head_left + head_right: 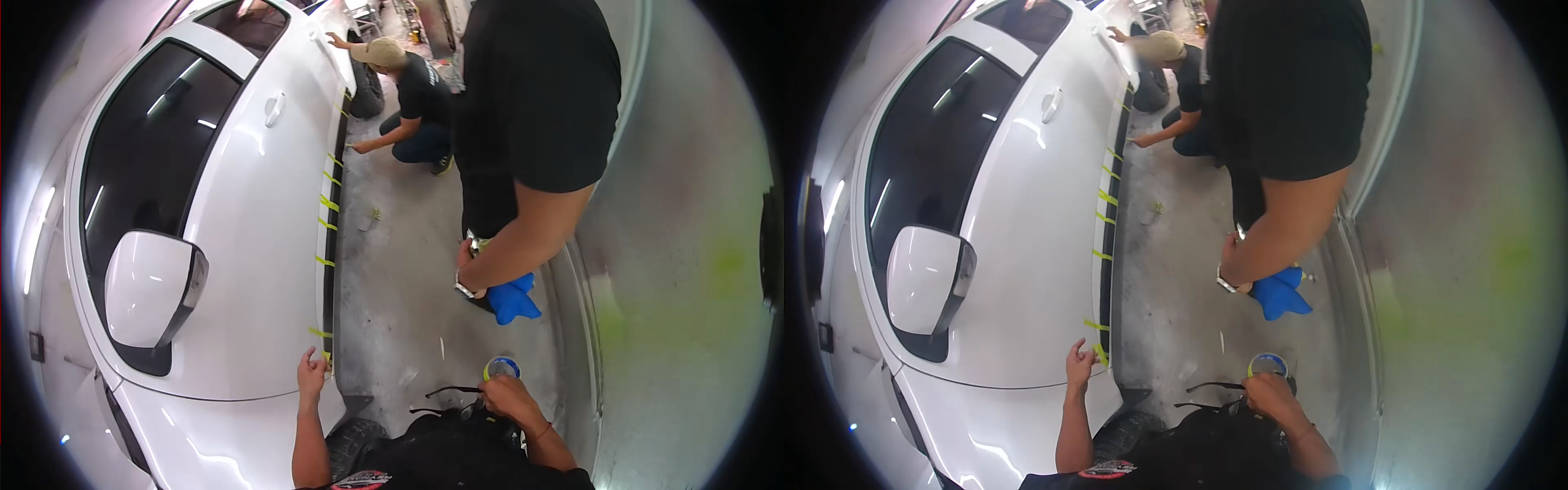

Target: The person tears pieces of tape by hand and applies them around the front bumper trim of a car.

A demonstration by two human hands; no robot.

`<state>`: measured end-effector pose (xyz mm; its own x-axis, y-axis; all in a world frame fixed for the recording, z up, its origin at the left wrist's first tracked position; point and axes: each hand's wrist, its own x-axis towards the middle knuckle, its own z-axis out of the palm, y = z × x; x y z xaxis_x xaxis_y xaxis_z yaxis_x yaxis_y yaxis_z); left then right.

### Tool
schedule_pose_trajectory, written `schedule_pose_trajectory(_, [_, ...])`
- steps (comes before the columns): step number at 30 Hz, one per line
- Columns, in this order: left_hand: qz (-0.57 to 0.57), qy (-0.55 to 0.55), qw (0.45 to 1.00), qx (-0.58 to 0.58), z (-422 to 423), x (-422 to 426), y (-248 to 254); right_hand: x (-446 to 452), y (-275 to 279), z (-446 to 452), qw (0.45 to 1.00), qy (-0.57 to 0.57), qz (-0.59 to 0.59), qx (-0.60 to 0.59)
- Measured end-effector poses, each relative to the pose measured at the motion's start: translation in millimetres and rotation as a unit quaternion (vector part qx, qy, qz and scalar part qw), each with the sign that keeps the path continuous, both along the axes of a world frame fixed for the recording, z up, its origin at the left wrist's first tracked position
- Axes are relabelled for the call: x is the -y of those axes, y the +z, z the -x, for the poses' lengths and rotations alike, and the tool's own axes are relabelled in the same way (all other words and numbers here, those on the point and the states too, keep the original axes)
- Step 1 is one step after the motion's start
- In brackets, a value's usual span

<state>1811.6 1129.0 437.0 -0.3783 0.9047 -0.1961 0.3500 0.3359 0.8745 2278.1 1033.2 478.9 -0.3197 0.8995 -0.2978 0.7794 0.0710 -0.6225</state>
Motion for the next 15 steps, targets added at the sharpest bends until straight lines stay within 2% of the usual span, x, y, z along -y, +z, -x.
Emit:
schedule_pose_trajectory(2, [-0.010,-0.037,0.999,0.021,-23,-24,21,-37,-2,-16,1.000,0.019,-0.014,-0.005])
schedule_pose_trajectory(3, [-0.011,-0.028,0.999,0.021,-28,-23,8,-53,-4,-26,0.999,0.028,-0.022,-0.011])
schedule_pose_trajectory(5, [0.033,-0.049,0.997,-0.040,-40,-8,-37,-90,-15,-49,0.999,0.044,-0.022,-0.014])
schedule_pose_trajectory(7, [0.144,-0.029,0.984,-0.101,-64,35,-91,-119,-33,-73,0.998,0.059,-0.008,-0.021])
schedule_pose_trajectory(8, [0.209,-0.071,0.968,-0.115,-65,67,-129,-134,-45,-87,0.997,0.076,-0.010,-0.020])
schedule_pose_trajectory(9, [0.287,-0.142,0.930,-0.183,-94,95,-131,-149,-55,-104,0.996,0.091,-0.011,-0.021])
schedule_pose_trajectory(10, [0.271,-0.322,0.863,-0.279,-94,143,-163,-162,-59,-121,0.995,0.093,-0.007,-0.026])
schedule_pose_trajectory(11, [0.090,-0.352,0.809,-0.462,-138,172,-175,-176,-64,-137,0.995,0.094,0.012,-0.004])
schedule_pose_trajectory(12, [0.280,-0.255,0.894,-0.239,-146,229,-182,-187,-69,-151,0.995,0.098,0.032,0.017])
schedule_pose_trajectory(13, [0.361,-0.194,0.896,-0.171,-162,249,-171,-194,-73,-164,0.994,0.101,0.039,0.009])
schedule_pose_trajectory(15, [0.417,-0.155,0.886,-0.131,-182,259,-147,-203,-80,-189,0.996,0.058,0.063,0.032])
